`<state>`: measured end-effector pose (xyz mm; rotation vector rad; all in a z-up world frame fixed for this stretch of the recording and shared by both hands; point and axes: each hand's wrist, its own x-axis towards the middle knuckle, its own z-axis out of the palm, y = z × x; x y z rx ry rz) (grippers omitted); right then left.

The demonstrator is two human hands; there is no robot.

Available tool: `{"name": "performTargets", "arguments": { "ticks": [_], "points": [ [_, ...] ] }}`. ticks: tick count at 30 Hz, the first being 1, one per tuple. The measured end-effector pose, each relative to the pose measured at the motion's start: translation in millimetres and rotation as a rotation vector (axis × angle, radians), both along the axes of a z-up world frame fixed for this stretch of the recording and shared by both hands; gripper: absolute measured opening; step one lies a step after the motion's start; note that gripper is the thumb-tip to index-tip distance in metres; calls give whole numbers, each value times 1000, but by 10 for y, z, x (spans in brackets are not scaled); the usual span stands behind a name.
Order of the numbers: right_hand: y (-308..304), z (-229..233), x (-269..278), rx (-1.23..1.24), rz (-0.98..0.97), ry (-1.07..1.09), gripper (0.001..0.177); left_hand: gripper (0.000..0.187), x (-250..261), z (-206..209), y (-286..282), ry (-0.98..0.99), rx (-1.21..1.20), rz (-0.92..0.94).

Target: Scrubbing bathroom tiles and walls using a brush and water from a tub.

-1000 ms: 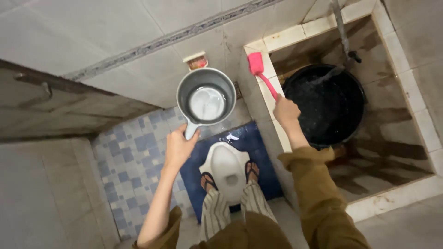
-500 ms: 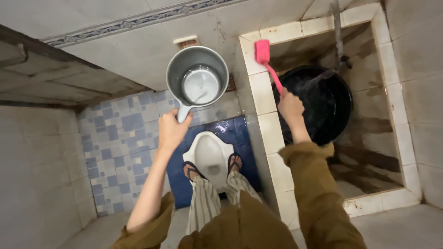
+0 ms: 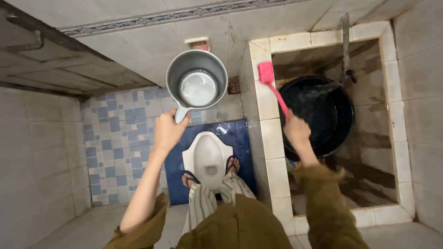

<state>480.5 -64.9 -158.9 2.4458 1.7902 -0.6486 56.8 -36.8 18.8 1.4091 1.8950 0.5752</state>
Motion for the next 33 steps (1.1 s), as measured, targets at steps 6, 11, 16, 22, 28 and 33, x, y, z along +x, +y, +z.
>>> {"name": "performTargets", "arguments": {
  "ticks": [6, 11, 16, 22, 28, 33],
  "points": [
    [991, -53, -131, 35, 22, 14, 27, 32, -57, -65, 209, 34, 148, -40],
    [207, 191, -78, -17, 25, -7, 27, 30, -104, -119, 274, 24, 188, -44],
    [-110, 209, -54, -61, 28, -83, 33, 31, -69, -219, 283, 40, 187, -25],
    [861, -268, 24, 156, -1, -70, 23, 31, -4, -222, 300, 44, 151, 15],
    [848, -202, -110, 149, -66, -37, 21, 29, 11, -144, 285, -15, 158, 46],
    [275, 59, -278, 30, 44, -48, 29, 31, -7, -215, 328, 7, 122, 49]
  ]
}}
